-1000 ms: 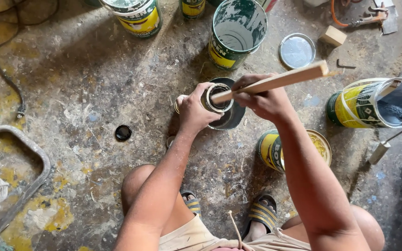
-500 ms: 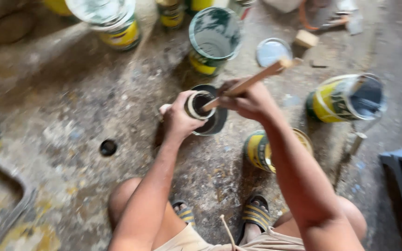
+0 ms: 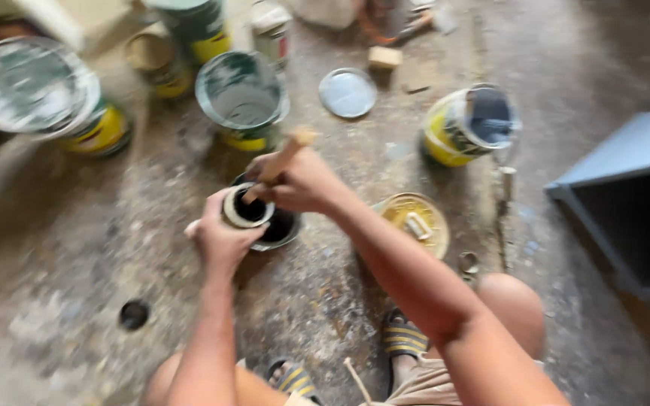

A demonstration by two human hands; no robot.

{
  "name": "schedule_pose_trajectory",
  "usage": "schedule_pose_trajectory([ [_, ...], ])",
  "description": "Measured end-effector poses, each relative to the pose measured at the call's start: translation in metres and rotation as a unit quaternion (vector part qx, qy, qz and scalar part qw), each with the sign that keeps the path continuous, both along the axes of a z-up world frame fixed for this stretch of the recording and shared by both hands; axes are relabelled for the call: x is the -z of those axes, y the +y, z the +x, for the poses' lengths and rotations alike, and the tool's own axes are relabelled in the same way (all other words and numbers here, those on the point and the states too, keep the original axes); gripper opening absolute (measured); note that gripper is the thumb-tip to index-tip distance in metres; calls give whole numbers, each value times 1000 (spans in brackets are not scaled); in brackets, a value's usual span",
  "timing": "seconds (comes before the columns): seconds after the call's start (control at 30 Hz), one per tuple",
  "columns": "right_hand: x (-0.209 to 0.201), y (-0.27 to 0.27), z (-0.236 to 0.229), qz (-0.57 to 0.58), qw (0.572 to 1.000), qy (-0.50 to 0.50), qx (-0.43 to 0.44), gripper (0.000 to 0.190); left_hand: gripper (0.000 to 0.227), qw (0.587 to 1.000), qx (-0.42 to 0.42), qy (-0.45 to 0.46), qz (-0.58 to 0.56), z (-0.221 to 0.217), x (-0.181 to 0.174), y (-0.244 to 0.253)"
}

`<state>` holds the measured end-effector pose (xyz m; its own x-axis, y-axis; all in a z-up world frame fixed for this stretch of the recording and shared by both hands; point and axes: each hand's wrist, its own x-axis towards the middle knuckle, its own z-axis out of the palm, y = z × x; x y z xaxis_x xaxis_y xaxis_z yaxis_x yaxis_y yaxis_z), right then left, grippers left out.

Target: Opening paint cans, pouring different paints into a bucket, and stirring them together.

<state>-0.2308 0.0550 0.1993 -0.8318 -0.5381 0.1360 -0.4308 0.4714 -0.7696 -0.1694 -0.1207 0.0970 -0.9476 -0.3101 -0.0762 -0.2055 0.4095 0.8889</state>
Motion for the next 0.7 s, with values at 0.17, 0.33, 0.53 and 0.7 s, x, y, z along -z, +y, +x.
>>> schedule_pose_trajectory([
  [0.17,-4,4,7,-22,996,-77,-43,17,75,999,-9,-36,14,6,-7,-9],
  [0.33,10,13,-7,47,998,-43,19,8,76,999,22,-48,-5,6,-8,-4],
  [0.53,-7,0,5,-12,994,-108,0,10,79,999,29,-20,-19,3,9,-5],
  [0.7,0,8,-7,51,997,-53,27,12,79,999,44,-14,-18,3,11,-1],
])
